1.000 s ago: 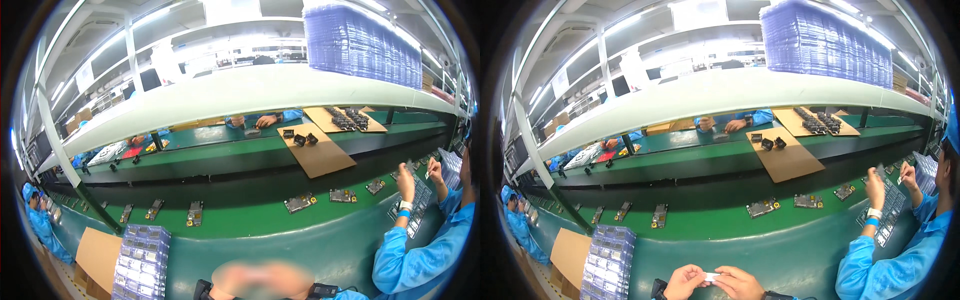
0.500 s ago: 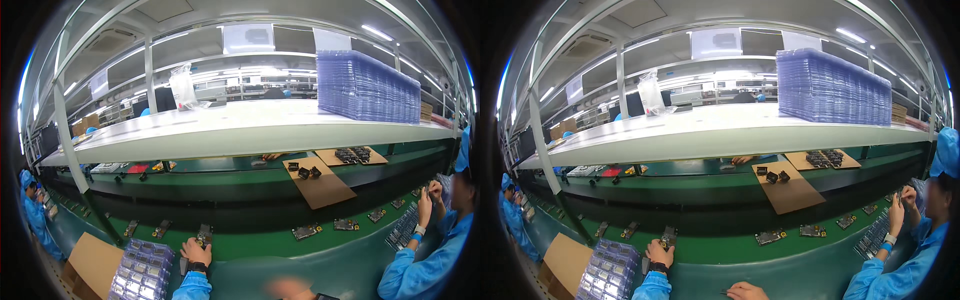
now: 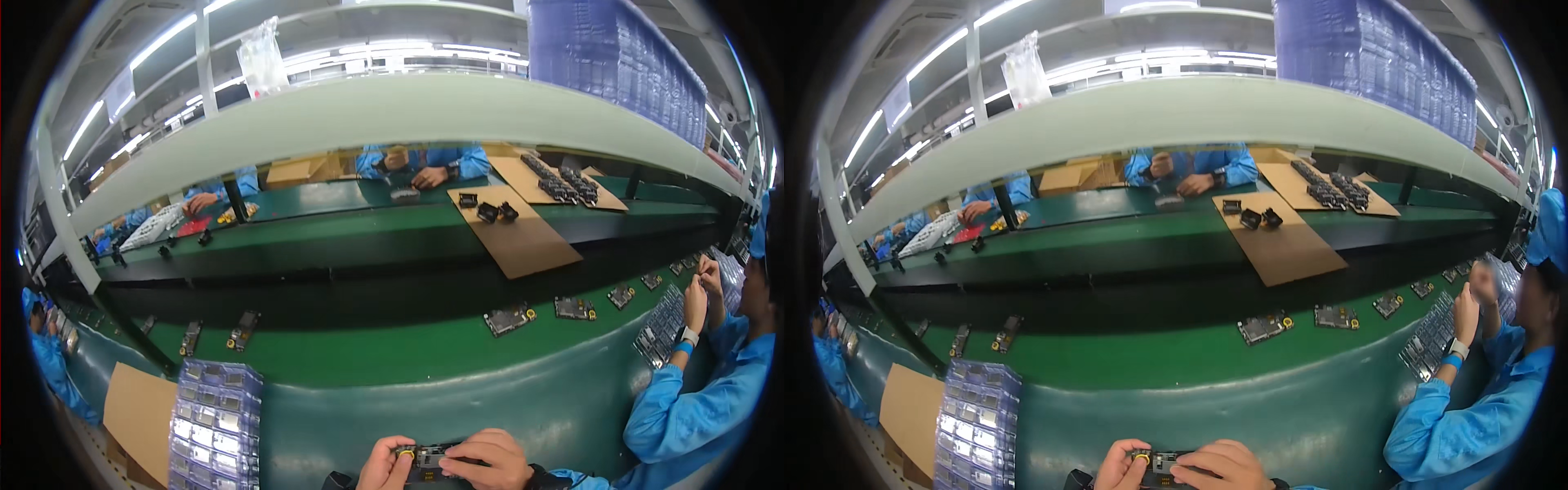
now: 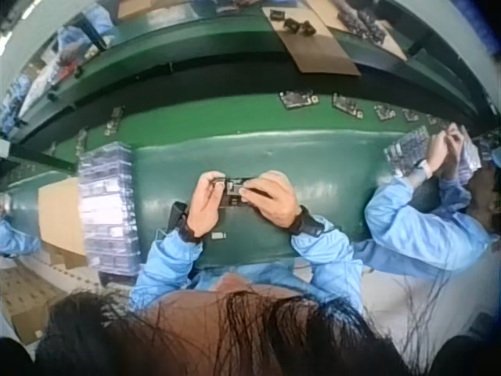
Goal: Assembling electronic components on a printed circuit board at a factory assembly line station.
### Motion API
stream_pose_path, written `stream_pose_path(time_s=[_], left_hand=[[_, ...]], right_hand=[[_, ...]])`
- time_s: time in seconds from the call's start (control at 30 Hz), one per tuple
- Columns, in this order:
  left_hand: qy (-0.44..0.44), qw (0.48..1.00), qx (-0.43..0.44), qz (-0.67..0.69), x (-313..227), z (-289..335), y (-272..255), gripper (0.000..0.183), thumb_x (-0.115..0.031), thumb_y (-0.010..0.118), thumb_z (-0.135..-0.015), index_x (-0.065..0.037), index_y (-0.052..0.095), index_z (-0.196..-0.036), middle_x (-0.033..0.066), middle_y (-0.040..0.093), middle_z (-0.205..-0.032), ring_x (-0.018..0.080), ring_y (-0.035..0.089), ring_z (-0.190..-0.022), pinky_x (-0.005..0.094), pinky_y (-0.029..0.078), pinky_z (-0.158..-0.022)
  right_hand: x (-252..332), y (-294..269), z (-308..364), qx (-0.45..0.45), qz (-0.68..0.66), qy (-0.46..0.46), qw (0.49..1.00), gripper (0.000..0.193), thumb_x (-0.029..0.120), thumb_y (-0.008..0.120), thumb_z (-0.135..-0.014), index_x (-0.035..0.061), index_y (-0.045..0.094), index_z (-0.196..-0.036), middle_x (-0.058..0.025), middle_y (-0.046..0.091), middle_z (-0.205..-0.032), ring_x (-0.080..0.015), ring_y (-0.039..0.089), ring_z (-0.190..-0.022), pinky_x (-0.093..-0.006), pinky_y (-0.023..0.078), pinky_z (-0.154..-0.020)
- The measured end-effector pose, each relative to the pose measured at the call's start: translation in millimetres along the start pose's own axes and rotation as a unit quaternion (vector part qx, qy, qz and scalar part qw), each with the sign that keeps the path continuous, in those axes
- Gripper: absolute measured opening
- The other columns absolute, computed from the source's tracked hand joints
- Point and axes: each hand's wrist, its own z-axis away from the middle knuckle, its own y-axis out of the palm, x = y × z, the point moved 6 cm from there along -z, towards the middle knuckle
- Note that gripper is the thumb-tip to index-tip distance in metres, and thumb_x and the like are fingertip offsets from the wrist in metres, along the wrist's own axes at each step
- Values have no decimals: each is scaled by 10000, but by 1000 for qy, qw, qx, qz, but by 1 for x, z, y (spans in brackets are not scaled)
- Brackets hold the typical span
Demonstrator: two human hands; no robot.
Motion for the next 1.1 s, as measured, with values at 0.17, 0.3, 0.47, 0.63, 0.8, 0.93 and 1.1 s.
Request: stream_pose_path(time_s=[0.17, 0.3, 0.47, 0.63, 0.8, 0.93, 1.1], left_hand=[[2, 996, -5, -94, -7, 3, -4, 224, -107, 433, -1064, -8, 472, -1261, 46, 549, -1068, 104, 530, -973, 243, 443, -891], [-12, 998, -1, -59, 1, 8, -4, 241, -127, 437, -1064, -1, 463, -1268, 60, 559, -1040, 116, 539, -945, 254, 455, -870], [-21, 997, 6, -72, -3, 10, -4, 230, -131, 429, -1066, -2, 466, -1254, 65, 562, -1037, 118, 542, -944, 259, 460, -863], [-21, 997, 13, -74, -6, 9, -4, 235, -142, 431, -1068, 0, 469, -1252, 74, 569, -1047, 126, 547, -953, 263, 459, -871], [-4, 995, 14, -97, -11, 10, -4, 244, -160, 429, -1072, 0, 471, -1251, 84, 572, -1062, 132, 548, -970, 266, 456, -882], [-14, 998, -2, -55, -2, 12, -6, 244, -164, 431, -1073, -1, 473, -1250, 78, 566, -1068, 130, 543, -969, 264, 454, -881], [-10, 999, -7, -43, 1, 14, -7, 237, -147, 455, -1062, -4, 474, -1251, 69, 560, -1064, 116, 536, -964, 257, 453, -871]], right_hand=[[-5, 9, 6, 29, -23, 27, 999, 295, 78, 799, -709, 69, 738, -997, -110, 691, -985, -288, 654, -833, -404, 520, -733], [-7, 17, 11, 21, -23, 41, 999, 287, 70, 801, -694, 66, 747, -976, -107, 697, -976, -285, 660, -839, -382, 528, -748], [-5, 20, 14, 22, -27, 55, 998, 276, 63, 803, -686, 67, 751, -957, -97, 699, -955, -284, 657, -832, -380, 530, -742], [-7, 21, 14, 15, -32, 58, 998, 278, 50, 803, -673, 65, 752, -946, -96, 700, -951, -284, 654, -820, -377, 531, -730], [-6, 22, 12, 7, -38, 51, 998, 295, 47, 809, -659, 64, 753, -948, -94, 699, -955, -281, 654, -813, -373, 531, -722], [-6, 24, 15, 2, -37, 50, 998, 296, 50, 809, -659, 68, 753, -949, -89, 698, -958, -280, 653, -814, -373, 531, -726], [-5, 25, 17, 9, -27, 54, 998, 288, 53, 805, -669, 68, 754, -953, -88, 697, -959, -280, 649, -813, -376, 531, -729]])
